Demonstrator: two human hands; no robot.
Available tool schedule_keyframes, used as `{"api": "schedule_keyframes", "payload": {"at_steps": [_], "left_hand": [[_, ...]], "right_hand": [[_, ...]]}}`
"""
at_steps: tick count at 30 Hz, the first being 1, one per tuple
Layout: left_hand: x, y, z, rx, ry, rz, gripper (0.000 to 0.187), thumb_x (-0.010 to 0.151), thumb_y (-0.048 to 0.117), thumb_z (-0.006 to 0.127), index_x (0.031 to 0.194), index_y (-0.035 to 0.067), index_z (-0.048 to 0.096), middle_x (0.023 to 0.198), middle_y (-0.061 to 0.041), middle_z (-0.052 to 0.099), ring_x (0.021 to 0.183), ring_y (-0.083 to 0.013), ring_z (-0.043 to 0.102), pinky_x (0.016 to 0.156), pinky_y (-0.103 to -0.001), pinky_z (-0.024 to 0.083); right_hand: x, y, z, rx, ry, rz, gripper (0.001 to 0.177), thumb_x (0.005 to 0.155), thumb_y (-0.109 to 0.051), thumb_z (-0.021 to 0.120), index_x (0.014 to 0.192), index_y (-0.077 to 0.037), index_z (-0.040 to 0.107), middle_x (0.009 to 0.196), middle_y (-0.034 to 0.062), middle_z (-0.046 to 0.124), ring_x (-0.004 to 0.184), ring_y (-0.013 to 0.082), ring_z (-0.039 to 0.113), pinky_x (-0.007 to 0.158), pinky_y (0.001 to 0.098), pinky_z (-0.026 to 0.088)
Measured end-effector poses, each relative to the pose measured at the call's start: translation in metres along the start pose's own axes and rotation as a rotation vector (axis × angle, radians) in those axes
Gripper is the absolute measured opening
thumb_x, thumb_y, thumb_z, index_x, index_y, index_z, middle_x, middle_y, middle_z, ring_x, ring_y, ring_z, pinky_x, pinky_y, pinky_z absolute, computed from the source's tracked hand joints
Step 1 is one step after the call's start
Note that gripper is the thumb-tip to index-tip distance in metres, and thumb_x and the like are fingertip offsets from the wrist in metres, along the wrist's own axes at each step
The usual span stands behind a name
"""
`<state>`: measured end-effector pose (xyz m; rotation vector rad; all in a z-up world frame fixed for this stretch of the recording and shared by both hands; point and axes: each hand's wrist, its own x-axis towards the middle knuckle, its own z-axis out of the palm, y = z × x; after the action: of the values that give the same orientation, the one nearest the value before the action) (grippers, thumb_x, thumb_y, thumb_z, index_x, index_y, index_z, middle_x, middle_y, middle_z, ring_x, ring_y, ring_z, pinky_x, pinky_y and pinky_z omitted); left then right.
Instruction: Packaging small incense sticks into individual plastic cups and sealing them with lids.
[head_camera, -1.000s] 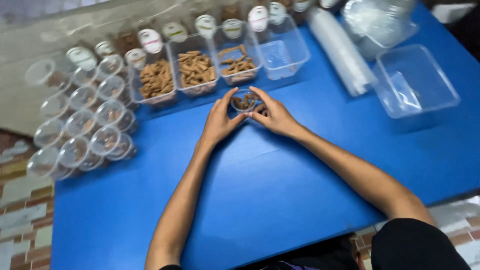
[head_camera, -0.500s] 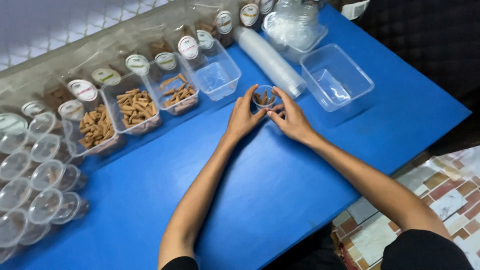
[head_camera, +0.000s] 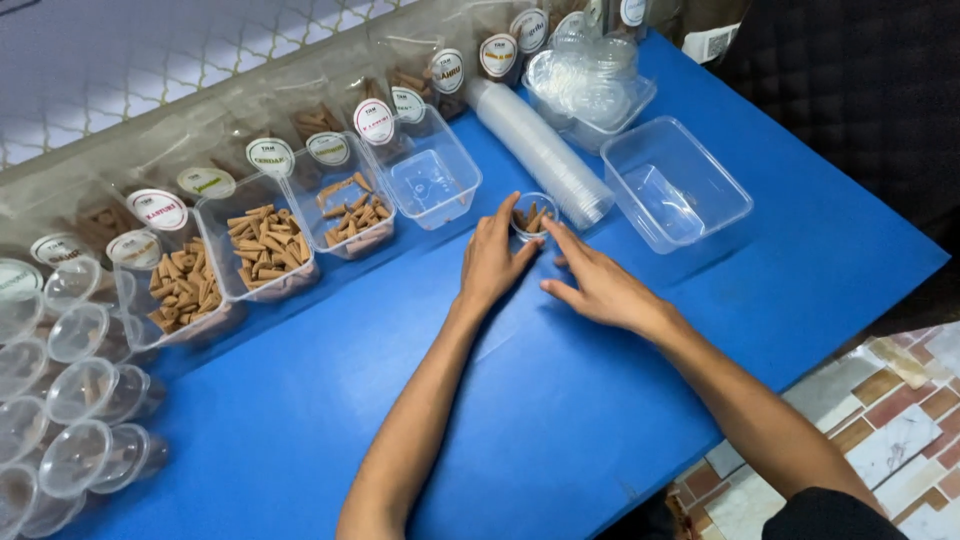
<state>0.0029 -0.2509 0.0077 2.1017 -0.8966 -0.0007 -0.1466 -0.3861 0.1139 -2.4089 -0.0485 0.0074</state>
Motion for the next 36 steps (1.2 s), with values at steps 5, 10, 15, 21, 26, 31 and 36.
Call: {"api": "schedule_keyframes", "payload": {"at_steps": [5, 10, 15, 21, 26, 31, 36], "left_hand": [[0.0, 0.005, -0.003, 0.018, -0.007, -0.013, 0.081, 0.088, 0.038, 0.078, 0.156, 0.018, 0.039, 0.128, -0.012, 0.07, 0.124, -0.0315, 0.06, 0.105, -0.051, 0.049], [0.0, 0.007, -0.003, 0.064, 0.01, 0.021, 0.078, 0.089, 0.041, 0.075, 0.154, 0.015, 0.039, 0.129, -0.013, 0.066, 0.114, -0.0347, 0.06, 0.09, -0.048, 0.051], [0.0, 0.013, -0.011, 0.033, -0.007, 0.009, 0.078, 0.089, 0.04, 0.075, 0.153, 0.013, 0.04, 0.127, -0.013, 0.068, 0.113, -0.0335, 0.061, 0.09, -0.047, 0.051], [0.001, 0.008, -0.006, 0.024, 0.01, 0.015, 0.078, 0.087, 0.041, 0.076, 0.152, 0.014, 0.041, 0.126, -0.012, 0.069, 0.113, -0.0351, 0.061, 0.087, -0.048, 0.051], [0.001, 0.011, -0.012, 0.019, 0.008, 0.02, 0.077, 0.089, 0.041, 0.075, 0.152, 0.014, 0.041, 0.123, -0.013, 0.069, 0.109, -0.0338, 0.062, 0.086, -0.047, 0.052], [-0.001, 0.011, -0.012, 0.007, -0.006, 0.009, 0.076, 0.09, 0.041, 0.074, 0.152, 0.015, 0.04, 0.122, -0.013, 0.069, 0.111, -0.0327, 0.061, 0.086, -0.046, 0.052], [-0.002, 0.011, -0.012, 0.013, 0.002, 0.018, 0.078, 0.089, 0.043, 0.074, 0.153, 0.014, 0.039, 0.119, -0.012, 0.069, 0.107, -0.0312, 0.061, 0.084, -0.046, 0.052]], "right_hand": [[0.011, -0.004, -0.054, -0.314, 0.095, -0.003, 0.038, 0.097, -0.019, 0.064, 0.134, -0.009, 0.065, 0.108, 0.0188, 0.077, 0.092, 0.0356, 0.077, 0.078, 0.0466, 0.06], [0.088, 0.043, -0.121, -0.702, 0.382, -0.124, 0.023, 0.101, -0.003, 0.062, 0.12, -0.009, 0.075, 0.099, 0.0077, 0.077, 0.093, 0.0269, 0.073, 0.076, 0.0439, 0.063], [0.182, 0.116, -0.133, -1.227, 0.56, -0.494, 0.037, 0.087, -0.005, 0.073, 0.117, -0.024, 0.081, 0.115, -0.0055, 0.077, 0.098, 0.0248, 0.06, 0.067, 0.0389, 0.046], [0.219, 0.143, -0.12, -1.435, 0.507, -0.461, 0.025, 0.092, -0.018, 0.074, 0.112, -0.032, 0.079, 0.107, -0.0141, 0.076, 0.102, 0.0179, 0.057, 0.076, 0.0355, 0.041], [0.218, 0.131, -0.124, -1.509, 0.485, -0.468, 0.011, 0.095, -0.023, 0.075, 0.105, -0.028, 0.075, 0.097, -0.0117, 0.074, 0.097, 0.0163, 0.059, 0.076, 0.0334, 0.04], [0.223, 0.133, -0.127, -1.518, 0.753, -0.612, 0.011, 0.098, -0.017, 0.076, 0.1, -0.028, 0.074, 0.093, -0.0117, 0.072, 0.088, 0.0121, 0.058, 0.072, 0.0296, 0.04], [0.221, 0.128, -0.126, -1.155, 0.93, -0.622, 0.009, 0.1, -0.012, 0.078, 0.099, -0.021, 0.08, 0.096, -0.0052, 0.076, 0.085, 0.0181, 0.059, 0.067, 0.0335, 0.039]]}}
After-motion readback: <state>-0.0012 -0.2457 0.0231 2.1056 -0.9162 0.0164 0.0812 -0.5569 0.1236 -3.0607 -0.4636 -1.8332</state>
